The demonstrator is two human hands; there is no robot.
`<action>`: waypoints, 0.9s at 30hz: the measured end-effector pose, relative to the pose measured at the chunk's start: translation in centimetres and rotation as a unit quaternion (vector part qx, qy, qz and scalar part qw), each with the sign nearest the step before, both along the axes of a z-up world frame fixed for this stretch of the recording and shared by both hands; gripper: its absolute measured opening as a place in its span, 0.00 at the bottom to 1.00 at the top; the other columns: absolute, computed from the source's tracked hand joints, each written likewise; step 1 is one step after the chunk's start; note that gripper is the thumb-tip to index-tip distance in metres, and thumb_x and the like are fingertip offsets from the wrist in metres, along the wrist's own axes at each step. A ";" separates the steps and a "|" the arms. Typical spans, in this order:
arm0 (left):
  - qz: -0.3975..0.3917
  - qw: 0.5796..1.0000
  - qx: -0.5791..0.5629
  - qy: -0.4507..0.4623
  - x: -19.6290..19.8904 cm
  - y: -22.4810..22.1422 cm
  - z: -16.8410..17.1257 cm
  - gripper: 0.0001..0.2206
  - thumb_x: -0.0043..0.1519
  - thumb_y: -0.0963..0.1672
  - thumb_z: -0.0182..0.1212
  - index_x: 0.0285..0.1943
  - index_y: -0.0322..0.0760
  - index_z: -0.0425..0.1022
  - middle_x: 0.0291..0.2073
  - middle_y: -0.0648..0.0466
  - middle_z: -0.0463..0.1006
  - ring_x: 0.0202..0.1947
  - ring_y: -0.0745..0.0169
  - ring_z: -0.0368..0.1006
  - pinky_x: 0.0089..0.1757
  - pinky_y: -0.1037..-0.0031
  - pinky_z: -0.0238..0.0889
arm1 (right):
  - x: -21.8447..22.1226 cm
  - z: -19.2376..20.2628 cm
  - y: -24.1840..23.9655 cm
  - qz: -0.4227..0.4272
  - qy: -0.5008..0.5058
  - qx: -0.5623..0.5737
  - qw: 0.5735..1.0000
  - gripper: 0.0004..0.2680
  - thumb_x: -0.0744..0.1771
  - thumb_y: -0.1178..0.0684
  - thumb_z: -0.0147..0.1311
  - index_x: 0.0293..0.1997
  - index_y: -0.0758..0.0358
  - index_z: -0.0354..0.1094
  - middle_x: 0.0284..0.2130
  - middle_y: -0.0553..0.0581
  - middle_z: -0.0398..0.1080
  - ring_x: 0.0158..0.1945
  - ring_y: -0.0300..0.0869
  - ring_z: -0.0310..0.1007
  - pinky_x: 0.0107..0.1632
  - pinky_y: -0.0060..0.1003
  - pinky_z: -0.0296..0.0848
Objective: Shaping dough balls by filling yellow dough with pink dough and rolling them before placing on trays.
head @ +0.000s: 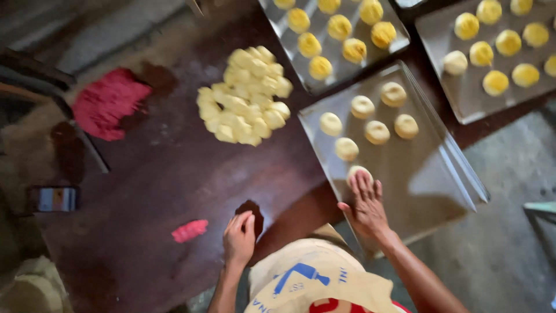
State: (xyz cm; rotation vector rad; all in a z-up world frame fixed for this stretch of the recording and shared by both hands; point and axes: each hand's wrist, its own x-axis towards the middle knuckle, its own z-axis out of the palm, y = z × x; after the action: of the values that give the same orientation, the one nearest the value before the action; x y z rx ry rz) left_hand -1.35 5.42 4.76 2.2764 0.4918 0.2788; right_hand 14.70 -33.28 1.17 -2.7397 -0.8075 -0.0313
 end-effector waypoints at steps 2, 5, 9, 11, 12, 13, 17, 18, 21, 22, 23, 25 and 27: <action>-0.007 0.998 0.022 -0.060 5.4 2.1 -0.3 0.09 0.70 0.44 0.66 0.55 0.40 0.87 0.47 0.52 0.88 0.49 0.49 0.84 0.53 0.61 0.74 | 0.2 -0.1 0.4 -0.018 -0.059 0.014 0.998 0.30 0.73 0.32 0.45 0.85 0.58 0.50 0.84 0.62 0.49 0.85 0.55 0.46 0.81 0.61 0.43; -0.042 0.984 0.067 -0.158 14.4 5.0 -1.5 0.15 0.66 0.43 0.72 0.60 0.35 0.85 0.51 0.45 0.85 0.53 0.42 0.81 0.55 0.55 0.73 | -0.3 2.1 2.0 -0.067 -0.094 0.074 0.991 0.24 0.73 0.39 0.52 0.79 0.56 0.64 0.76 0.61 0.65 0.76 0.55 0.66 0.76 0.54 0.60; -0.117 0.969 0.213 -0.041 23.9 5.6 -0.9 0.30 0.63 0.46 0.77 0.75 0.37 0.72 0.64 0.39 0.71 0.63 0.36 0.68 0.57 0.49 0.69 | -4.2 5.8 4.5 -0.124 0.017 0.192 0.973 0.15 0.75 0.48 0.49 0.68 0.65 0.70 0.64 0.65 0.74 0.68 0.56 0.74 0.72 0.51 0.69; -0.106 0.963 0.243 -0.052 26.2 5.3 -3.3 0.30 0.57 0.49 0.78 0.68 0.38 0.74 0.61 0.38 0.73 0.60 0.35 0.69 0.53 0.47 0.68 | -7.2 6.7 6.0 -0.113 0.001 0.191 0.975 0.15 0.74 0.46 0.51 0.66 0.64 0.71 0.61 0.62 0.76 0.63 0.55 0.77 0.67 0.50 0.73; -0.094 0.951 0.288 -0.056 27.1 5.1 -4.5 0.30 0.52 0.51 0.80 0.61 0.39 0.75 0.58 0.37 0.74 0.57 0.33 0.69 0.49 0.45 0.67 | -9.0 6.9 6.9 -0.102 -0.008 0.207 0.973 0.15 0.74 0.45 0.53 0.64 0.64 0.73 0.57 0.60 0.79 0.57 0.53 0.81 0.62 0.48 0.77; -0.100 0.954 0.277 -0.061 26.9 4.4 -3.7 0.30 0.52 0.51 0.80 0.61 0.39 0.75 0.58 0.37 0.74 0.57 0.33 0.69 0.49 0.45 0.67 | -10.6 7.7 7.2 -0.109 -0.012 0.196 0.974 0.15 0.74 0.45 0.53 0.64 0.64 0.73 0.57 0.60 0.79 0.57 0.53 0.81 0.62 0.48 0.77; -0.123 0.943 0.289 -0.108 24.3 2.8 -1.1 0.20 0.50 0.46 0.77 0.50 0.39 0.79 0.53 0.46 0.76 0.53 0.41 0.72 0.57 0.49 0.66 | -15.7 9.3 9.7 -0.206 0.106 0.179 0.956 0.11 0.72 0.46 0.57 0.57 0.58 0.78 0.50 0.56 0.83 0.50 0.47 0.85 0.50 0.42 0.81; -0.145 0.944 0.282 -0.094 23.6 2.6 -0.3 0.23 0.47 0.47 0.80 0.50 0.40 0.78 0.47 0.45 0.76 0.49 0.43 0.73 0.57 0.51 0.67 | -16.0 9.5 10.4 -0.234 0.137 0.199 0.942 0.10 0.71 0.47 0.59 0.54 0.58 0.80 0.47 0.55 0.85 0.45 0.45 0.87 0.45 0.39 0.83; -0.147 0.972 -0.042 -0.181 21.5 0.3 -2.0 0.12 0.46 0.41 0.70 0.37 0.46 0.73 0.34 0.56 0.75 0.40 0.48 0.72 0.48 0.56 0.64 | -14.3 10.6 11.3 -0.191 0.121 0.249 0.942 0.10 0.71 0.50 0.59 0.54 0.62 0.80 0.46 0.55 0.85 0.44 0.43 0.86 0.45 0.38 0.82; -0.150 0.971 -0.038 -0.181 20.3 0.0 -1.2 0.12 0.46 0.41 0.70 0.37 0.46 0.73 0.34 0.56 0.75 0.40 0.48 0.72 0.48 0.56 0.64 | -13.1 11.2 11.8 -0.192 0.121 0.254 0.940 0.10 0.71 0.50 0.59 0.54 0.62 0.80 0.46 0.55 0.85 0.44 0.43 0.86 0.45 0.38 0.82; -0.152 0.965 -0.186 -0.101 19.2 -0.4 -0.3 0.14 0.51 0.42 0.73 0.44 0.44 0.74 0.38 0.55 0.78 0.40 0.56 0.74 0.45 0.64 0.70 | -11.9 11.8 12.2 -0.227 0.169 0.271 0.920 0.12 0.72 0.47 0.56 0.58 0.59 0.80 0.48 0.54 0.86 0.43 0.42 0.86 0.48 0.38 0.82; -0.139 0.937 -0.321 -0.022 17.6 -1.4 -2.9 0.17 0.56 0.44 0.76 0.50 0.43 0.75 0.42 0.55 0.81 0.40 0.64 0.77 0.41 0.73 0.76 | -8.8 10.7 12.9 -0.247 0.220 0.292 0.897 0.14 0.72 0.43 0.54 0.62 0.56 0.79 0.50 0.52 0.87 0.43 0.40 0.87 0.52 0.39 0.82; -0.016 0.930 -0.365 0.034 16.7 -2.8 -9.7 0.20 0.53 0.47 0.75 0.53 0.43 0.78 0.39 0.60 0.76 0.37 0.69 0.72 0.42 0.74 0.72 | -5.6 7.7 13.6 -0.238 0.334 0.318 0.855 0.22 0.72 0.46 0.52 0.79 0.55 0.62 0.52 0.44 0.80 0.53 0.35 0.78 0.62 0.32 0.71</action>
State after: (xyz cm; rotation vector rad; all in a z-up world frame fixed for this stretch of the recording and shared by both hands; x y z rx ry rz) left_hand 15.37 2.61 -4.92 1.5650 0.4911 -0.0104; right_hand 9.13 -19.63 8.87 -2.0115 0.0906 0.4440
